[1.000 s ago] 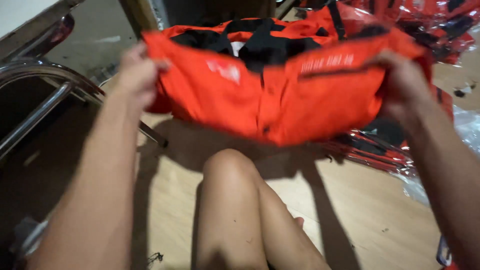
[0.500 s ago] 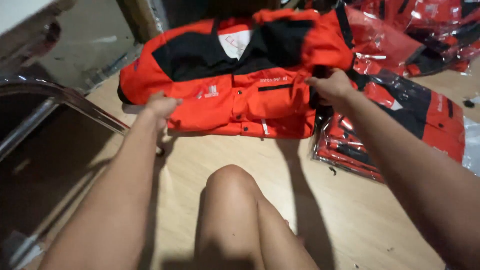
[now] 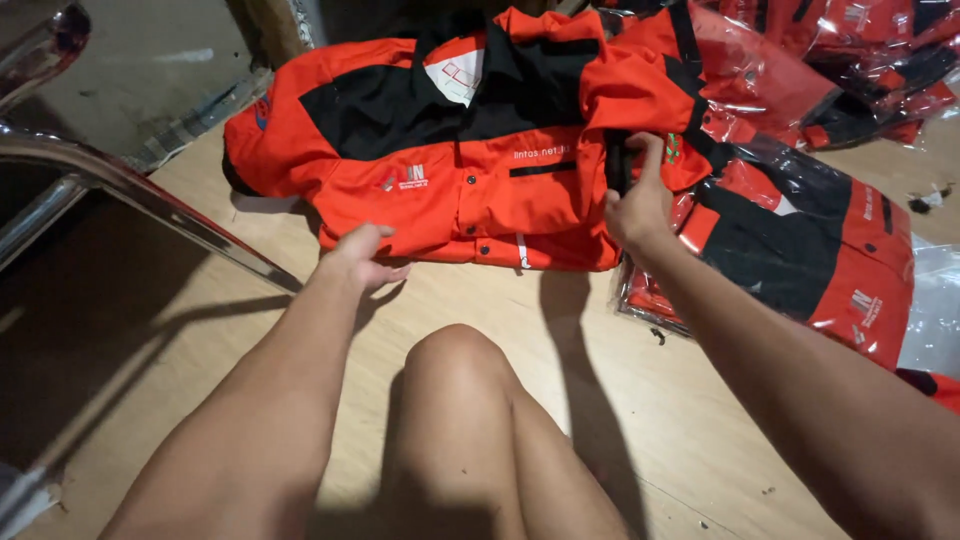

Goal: The person is sitting on the floor and buttoning up a red and black shirt.

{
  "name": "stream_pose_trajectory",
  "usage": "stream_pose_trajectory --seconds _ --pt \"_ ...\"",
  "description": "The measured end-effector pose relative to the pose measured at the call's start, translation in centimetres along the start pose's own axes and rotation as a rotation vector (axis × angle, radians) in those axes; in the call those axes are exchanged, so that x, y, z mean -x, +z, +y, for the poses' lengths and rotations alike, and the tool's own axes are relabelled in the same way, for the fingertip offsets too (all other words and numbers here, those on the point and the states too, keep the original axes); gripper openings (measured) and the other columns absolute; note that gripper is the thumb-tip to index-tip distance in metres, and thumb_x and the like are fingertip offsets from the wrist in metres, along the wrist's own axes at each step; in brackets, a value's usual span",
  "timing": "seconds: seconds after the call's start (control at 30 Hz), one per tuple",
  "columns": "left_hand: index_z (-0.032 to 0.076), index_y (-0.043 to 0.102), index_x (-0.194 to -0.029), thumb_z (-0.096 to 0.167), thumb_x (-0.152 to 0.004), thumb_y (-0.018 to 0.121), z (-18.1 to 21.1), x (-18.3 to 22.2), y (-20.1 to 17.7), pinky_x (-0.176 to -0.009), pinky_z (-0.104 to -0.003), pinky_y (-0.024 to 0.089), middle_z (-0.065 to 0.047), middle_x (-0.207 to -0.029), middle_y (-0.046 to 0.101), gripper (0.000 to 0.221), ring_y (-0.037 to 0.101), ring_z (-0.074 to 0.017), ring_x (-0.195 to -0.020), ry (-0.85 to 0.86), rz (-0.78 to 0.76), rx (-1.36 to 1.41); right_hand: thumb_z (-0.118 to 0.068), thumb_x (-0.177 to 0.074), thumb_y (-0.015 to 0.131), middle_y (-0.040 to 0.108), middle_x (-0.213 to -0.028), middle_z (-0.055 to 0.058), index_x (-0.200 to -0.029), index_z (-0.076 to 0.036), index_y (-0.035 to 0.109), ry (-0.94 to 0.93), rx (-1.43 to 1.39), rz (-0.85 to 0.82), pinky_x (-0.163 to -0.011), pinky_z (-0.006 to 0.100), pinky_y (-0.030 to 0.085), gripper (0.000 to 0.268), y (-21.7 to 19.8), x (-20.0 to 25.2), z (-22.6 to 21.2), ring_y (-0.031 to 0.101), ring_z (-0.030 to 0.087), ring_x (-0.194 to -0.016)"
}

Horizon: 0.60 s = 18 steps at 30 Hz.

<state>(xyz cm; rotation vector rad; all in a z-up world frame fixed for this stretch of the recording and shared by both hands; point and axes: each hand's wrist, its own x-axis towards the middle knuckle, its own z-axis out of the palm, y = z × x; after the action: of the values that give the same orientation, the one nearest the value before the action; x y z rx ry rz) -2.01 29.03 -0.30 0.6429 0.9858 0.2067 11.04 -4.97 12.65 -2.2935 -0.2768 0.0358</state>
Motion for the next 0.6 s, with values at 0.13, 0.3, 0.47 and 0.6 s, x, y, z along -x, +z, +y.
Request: stream_pose_trajectory --seconds 0.13,0.3,0.47,0.6 --pt "0.016 0.016 -0.161 0.005 -0.100 0.061 0.4 3.0 0.1 -0.111 -0.066 0.041 -0.014 -0.163 0.005 0.077 0.015 -0.0410 -0.154 0.090 -0.020 0.152 -0.008 -0.095 0.050 0.063 -0.135 0.023 -0.126 -0.029 0.048 0.040 -0.168 0.015 -0.111 0.045 0.040 0.037 0.5 -0.2 1.9 0.058 0.041 -0.129" --pt "0.027 0.048 -0.150 0.010 -0.095 0.068 0.7 -3.2 -3.4 -0.100 -0.063 0.059 -0.006 -0.160 0.030 0.061 0.043 -0.0450 -0.138 0.297 0.058 0.075 -0.038 -0.085 0.056 0.075 -0.105 0.003 -0.092 -0.040 0.073 0.277 0.015 0.074 -0.102 0.039 0.048 0.019 5.7 -6.7 12.4 0.067 0.028 -0.112" --pt "0.025 0.050 -0.146 0.020 -0.090 0.073 -0.3 -8.6 -2.9 -0.086 -0.057 0.052 -0.023 -0.144 0.035 0.061 0.054 -0.0444 -0.112 0.188 0.121 -0.563 -0.023 -0.093 0.060 0.071 -0.126 0.011 -0.136 -0.035 0.060 0.017 0.192 -0.107 -0.109 0.049 0.047 0.045 3.3 -2.3 10.0 0.062 0.034 -0.125" --pt "0.000 0.053 -0.141 0.013 -0.076 0.082 -1.7 -2.6 4.6 -0.044 -0.058 0.050 -0.035 -0.120 0.056 0.073 0.065 -0.0482 -0.080 0.361 0.166 -0.722 -0.023 -0.094 0.061 0.070 -0.130 0.016 -0.153 -0.043 0.043 0.041 0.212 -0.228 -0.115 0.050 0.043 0.065 0.8 2.1 6.5 0.061 0.038 -0.128"
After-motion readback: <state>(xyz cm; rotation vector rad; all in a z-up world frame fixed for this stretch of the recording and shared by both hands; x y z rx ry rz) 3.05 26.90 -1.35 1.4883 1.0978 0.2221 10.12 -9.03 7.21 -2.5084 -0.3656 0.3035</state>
